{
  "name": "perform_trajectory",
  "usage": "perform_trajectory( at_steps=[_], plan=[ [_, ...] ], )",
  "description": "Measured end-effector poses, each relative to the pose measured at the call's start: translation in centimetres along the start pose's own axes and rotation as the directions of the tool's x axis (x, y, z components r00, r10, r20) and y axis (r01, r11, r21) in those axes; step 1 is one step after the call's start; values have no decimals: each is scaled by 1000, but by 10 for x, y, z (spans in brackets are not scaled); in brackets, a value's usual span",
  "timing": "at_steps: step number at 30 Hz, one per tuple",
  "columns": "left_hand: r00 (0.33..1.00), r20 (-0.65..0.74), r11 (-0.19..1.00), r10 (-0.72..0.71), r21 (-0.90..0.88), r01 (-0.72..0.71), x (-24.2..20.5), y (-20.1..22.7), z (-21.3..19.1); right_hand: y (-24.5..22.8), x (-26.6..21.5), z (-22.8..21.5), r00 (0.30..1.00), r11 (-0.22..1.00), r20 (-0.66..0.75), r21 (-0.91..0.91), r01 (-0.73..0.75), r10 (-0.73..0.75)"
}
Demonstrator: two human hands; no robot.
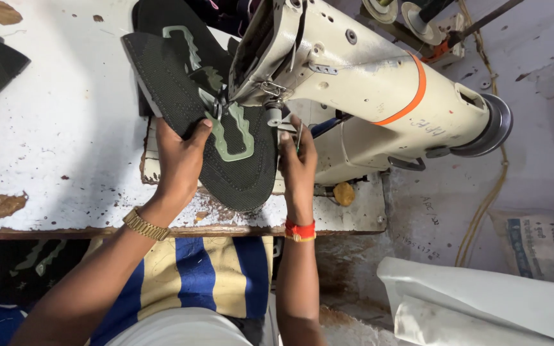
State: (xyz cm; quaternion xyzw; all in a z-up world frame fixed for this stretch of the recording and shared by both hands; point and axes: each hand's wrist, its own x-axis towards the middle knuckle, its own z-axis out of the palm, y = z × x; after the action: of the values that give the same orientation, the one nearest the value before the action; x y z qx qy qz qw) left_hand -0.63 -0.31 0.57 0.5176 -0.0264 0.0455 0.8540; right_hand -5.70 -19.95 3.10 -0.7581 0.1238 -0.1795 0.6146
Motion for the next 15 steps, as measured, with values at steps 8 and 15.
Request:
perform_trajectory(
  at_steps=[8,15],
  plan=[
    [983,-157,991,-91,-112,74,57,-33,-87,49,-44,-67,997,988,-41,-138,-77,72],
    [818,217,776,-532,-263,574,125,-84,-93,-11,-38,-42,949,865,83,-392,312,-305]
  ],
)
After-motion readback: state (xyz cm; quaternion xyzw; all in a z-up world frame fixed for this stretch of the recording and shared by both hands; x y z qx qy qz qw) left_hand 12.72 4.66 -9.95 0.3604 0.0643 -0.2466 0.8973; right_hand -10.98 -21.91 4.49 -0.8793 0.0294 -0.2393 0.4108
